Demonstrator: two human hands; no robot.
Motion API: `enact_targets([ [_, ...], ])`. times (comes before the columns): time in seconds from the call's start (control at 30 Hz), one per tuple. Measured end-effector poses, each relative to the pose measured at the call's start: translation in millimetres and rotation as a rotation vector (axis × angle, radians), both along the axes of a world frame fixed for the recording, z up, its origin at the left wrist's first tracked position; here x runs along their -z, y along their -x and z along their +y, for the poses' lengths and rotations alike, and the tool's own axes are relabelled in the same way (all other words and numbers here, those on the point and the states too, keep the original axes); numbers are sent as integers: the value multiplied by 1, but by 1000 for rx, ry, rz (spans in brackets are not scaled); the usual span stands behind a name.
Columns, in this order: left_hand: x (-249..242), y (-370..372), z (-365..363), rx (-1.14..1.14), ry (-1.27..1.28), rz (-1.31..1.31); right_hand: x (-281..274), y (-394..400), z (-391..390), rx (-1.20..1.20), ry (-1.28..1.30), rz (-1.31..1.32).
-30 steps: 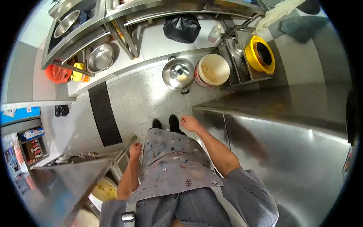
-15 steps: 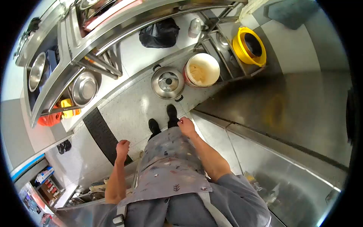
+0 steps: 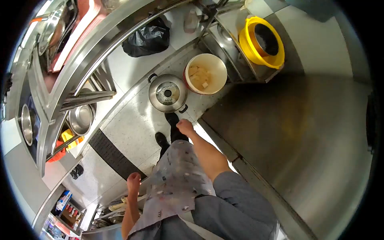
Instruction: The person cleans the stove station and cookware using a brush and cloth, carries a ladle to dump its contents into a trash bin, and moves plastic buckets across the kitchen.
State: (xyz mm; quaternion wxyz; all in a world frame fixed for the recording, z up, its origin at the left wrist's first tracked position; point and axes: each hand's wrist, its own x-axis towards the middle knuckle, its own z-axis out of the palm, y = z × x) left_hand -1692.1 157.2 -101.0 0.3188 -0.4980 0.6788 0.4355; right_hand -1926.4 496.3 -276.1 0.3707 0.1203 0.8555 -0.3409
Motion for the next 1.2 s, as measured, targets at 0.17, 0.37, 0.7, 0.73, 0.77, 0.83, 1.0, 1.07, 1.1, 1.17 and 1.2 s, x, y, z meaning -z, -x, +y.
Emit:
enact_targets([
  [0.17, 14, 18, 18, -36, -47, 7, 104, 38, 66, 1034, 579, -291],
  [0.37, 26, 43, 45, -89, -8, -221, 169, 113, 126, 1603, 563, -212],
  [0.7, 52, 40, 46, -102, 47, -257, 192, 149, 141, 1713, 651, 27],
  [0.73, 44, 54, 49, -110, 24, -236, 175, 160, 136, 1696, 677, 42],
  [0.77, 35, 61, 51, -108, -4, -242, 159, 151, 135, 1689, 633, 94],
  [0.83, 33, 60, 54, -153, -36, -139, 118, 136, 125, 1522, 543, 174],
  [1.0, 34, 57, 55, -82, -94, -4, 32, 114, 86, 1451, 471, 323],
  [1.07, 33, 49, 57, -51, -117, 121, -4, 106, 67, 1389, 409, 399],
  [1.1, 18, 65, 64, -76, -127, 86, -19, 104, 59, 1318, 449, 413],
  [1.17, -1, 80, 61, -76, -204, 76, -68, 92, 34, 1190, 395, 424],
  [1.2, 5, 81, 59, -65, -179, 96, -81, 83, 26, 1164, 414, 427],
])
